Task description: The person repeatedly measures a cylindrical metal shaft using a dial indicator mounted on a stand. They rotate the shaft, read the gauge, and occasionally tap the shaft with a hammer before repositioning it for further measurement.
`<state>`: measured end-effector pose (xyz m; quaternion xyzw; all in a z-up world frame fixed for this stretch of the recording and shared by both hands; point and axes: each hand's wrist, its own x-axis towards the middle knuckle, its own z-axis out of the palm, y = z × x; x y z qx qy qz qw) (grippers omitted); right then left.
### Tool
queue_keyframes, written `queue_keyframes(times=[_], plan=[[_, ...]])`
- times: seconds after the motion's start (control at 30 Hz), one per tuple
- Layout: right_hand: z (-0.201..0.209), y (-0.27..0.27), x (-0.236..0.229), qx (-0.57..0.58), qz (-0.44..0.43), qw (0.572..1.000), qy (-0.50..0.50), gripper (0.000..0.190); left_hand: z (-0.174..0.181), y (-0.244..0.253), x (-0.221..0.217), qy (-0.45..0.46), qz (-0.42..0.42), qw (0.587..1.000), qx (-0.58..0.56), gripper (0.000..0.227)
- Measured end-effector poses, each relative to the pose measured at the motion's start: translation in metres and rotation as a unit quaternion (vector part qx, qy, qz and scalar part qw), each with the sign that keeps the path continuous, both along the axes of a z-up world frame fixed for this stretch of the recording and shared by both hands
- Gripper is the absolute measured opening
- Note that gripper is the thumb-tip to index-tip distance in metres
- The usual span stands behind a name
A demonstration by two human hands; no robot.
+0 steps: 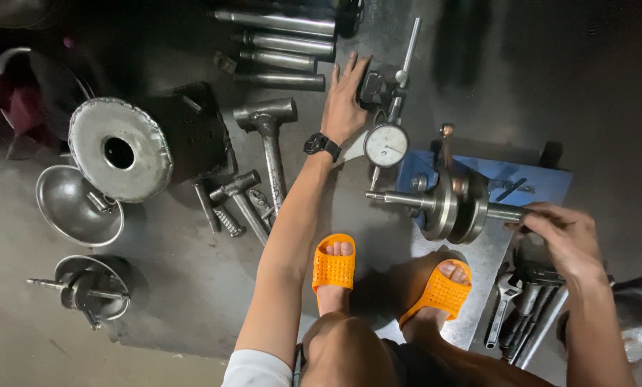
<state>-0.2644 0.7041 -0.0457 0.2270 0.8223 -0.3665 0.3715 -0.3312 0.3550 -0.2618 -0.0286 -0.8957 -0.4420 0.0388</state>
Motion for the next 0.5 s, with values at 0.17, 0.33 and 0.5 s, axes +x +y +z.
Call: queue_keyframes(times=[0.17,0.33,0.5], plan=[[-0.014,0.018,0.005,-0.018,-0.001,1.0,0.016,0.036,0.008,0.0,0.0,-0.003,0.0,1.0,0.017,0.079],[0.01,-0.006,-0.006,-0.054,-0.011,0.998,0.007,0.046,0.0,0.0,0.0,-0.003,0.0,1.0,0.007,0.086],[0.01,-0.01,-0.004,-0.131,-0.087,0.988,0.009,0.026,0.007,0.0,0.0,-0.013,0.005,1.0,0.015,0.081]])
